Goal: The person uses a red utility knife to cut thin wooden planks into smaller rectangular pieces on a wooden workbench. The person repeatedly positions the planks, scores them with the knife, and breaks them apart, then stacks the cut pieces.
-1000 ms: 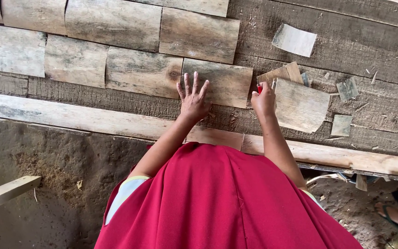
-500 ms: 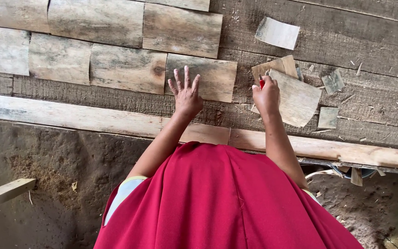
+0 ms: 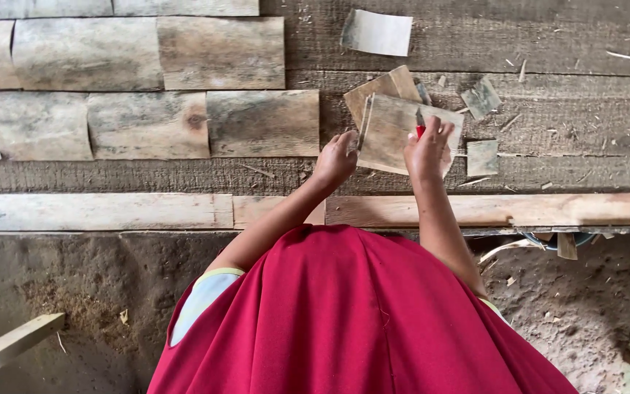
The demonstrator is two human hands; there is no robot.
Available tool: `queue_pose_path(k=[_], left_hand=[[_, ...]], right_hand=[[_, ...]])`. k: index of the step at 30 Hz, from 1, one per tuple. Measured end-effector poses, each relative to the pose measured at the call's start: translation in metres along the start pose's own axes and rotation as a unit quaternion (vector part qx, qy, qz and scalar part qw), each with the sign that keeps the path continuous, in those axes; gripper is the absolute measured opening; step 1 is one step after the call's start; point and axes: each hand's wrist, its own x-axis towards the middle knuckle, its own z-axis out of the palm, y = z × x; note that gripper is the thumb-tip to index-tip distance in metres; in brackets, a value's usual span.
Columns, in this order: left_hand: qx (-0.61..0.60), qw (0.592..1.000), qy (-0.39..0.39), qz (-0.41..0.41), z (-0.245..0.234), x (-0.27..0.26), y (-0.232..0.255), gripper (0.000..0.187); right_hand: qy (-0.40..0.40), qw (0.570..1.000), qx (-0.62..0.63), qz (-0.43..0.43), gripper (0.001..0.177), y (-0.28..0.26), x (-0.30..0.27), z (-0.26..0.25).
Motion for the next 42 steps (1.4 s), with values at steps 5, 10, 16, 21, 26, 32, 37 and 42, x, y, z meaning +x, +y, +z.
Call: queue_pose_path(k=[5,10,16,21,26,32,37,42], left_hand=[[-0.058,0.997,-0.009,-0.055,-0.004,-0.012,0.053,0.059],[-0.023,0.998,0.017,-0.062,0.003,-0.006,0.058,0.055],[-0.168,0.978,-0.017,-0.125,0.016,0.014,0.028,0.041],[-0.181,0.979,-0.001,-0.097,-0.025,-0.001,0.065,0.051],[-0.257,0.96,0.074,-0.079,-0.038,0.018,0.052,0.031],[-0.44,0.882,0.161,-0.049,-0.134,0.053,0.089,0.036],[-0.385,0.905,0.177,-0.042,-0.098,0.144,0.0,0.035],[0.072,0.977,0.193,0.06,-0.06,0.184,0.025,0.071]], right_hand=[[-0.02,0.998,-0.012,0.064,0.05,0.048,0.022,0.007],[-0.031,0.997,0.029,0.071,0.054,0.044,0.025,-0.01],[-0.084,0.988,0.013,0.129,0.059,0.061,0.033,-0.033],[-0.04,0.988,0.048,0.138,0.03,0.063,0.043,-0.032],[-0.051,0.937,0.336,0.083,0.033,0.035,0.071,-0.065],[-0.082,0.884,0.46,0.004,0.046,-0.072,0.099,-0.078],[0.007,0.835,0.548,0.046,0.048,-0.113,0.172,-0.042],[0.026,0.836,0.541,0.089,0.044,-0.18,0.212,-0.021]])
